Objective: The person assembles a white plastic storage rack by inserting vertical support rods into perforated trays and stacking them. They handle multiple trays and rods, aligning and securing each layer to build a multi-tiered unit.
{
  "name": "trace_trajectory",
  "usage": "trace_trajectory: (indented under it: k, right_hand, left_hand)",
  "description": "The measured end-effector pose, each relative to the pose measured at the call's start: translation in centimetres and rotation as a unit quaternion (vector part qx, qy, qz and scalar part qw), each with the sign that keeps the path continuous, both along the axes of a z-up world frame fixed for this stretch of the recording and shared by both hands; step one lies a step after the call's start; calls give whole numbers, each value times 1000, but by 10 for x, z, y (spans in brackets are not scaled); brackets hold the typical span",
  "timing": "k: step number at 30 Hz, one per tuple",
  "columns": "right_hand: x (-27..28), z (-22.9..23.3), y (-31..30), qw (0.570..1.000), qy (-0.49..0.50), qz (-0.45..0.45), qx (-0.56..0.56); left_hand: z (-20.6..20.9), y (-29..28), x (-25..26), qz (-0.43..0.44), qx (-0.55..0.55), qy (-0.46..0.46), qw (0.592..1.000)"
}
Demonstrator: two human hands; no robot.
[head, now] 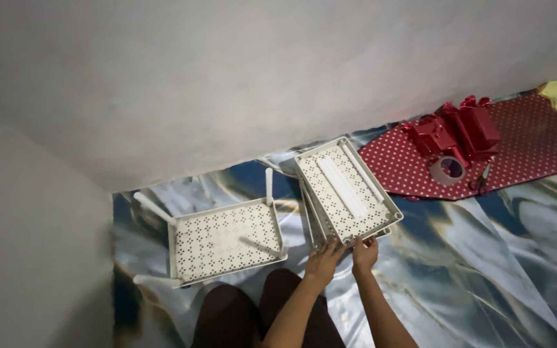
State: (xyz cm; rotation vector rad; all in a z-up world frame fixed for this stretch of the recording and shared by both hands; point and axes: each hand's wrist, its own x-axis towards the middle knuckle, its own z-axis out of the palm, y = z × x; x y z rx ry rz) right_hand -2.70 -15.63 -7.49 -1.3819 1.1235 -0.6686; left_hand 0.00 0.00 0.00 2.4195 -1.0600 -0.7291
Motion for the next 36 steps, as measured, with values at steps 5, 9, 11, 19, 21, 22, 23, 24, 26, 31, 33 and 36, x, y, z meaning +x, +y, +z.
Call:
trace_trajectory:
  k: [5, 9, 11, 19, 21, 22, 23, 24, 26, 31, 33, 36]
  right_hand:
    - [2, 58, 18, 997, -34, -37, 64]
    - [1, 73, 26, 999, 1, -38, 24]
    - [1, 73, 25, 999, 2, -42, 35]
    - [-2, 72, 31, 999, -18, -30, 29]
    - [-5, 78, 34, 999, -20, -36, 32]
    - [-5, 80, 39, 996, 36, -70, -40]
    - [-5, 80, 45, 984, 91, -101, -112]
    - [-5, 81, 52, 963, 145, -131, -184]
    - [-12, 77, 77, 982, 66, -26, -177]
    - [-12, 61, 157, 954, -93, 274, -79]
    - [-2, 62, 178, 928, -74, 355, -82]
    - [14, 70, 201, 921, -79, 362, -124]
  left_hand:
    - [-19, 12, -11, -32, -2, -49, 998]
    - [-4, 55, -22, -29, -93, -71, 993]
    - [6, 90, -18, -44, -53, -101, 992]
    - [6, 225, 14, 158, -25, -206, 966]
    - [-4, 238, 25, 172, 58, -180, 967]
    - [-9, 240, 30, 173, 59, -196, 963]
    - [-14, 243, 32, 175, 61, -212, 960]
    - [-19, 246, 34, 176, 63, -228, 956]
    - [-27, 248, 38, 159, 92, -220, 958]
    - [-43, 235, 48, 160, 134, -194, 959]
    - [-47, 229, 52, 171, 151, -168, 959]
    - [-54, 219, 57, 195, 122, -200, 952]
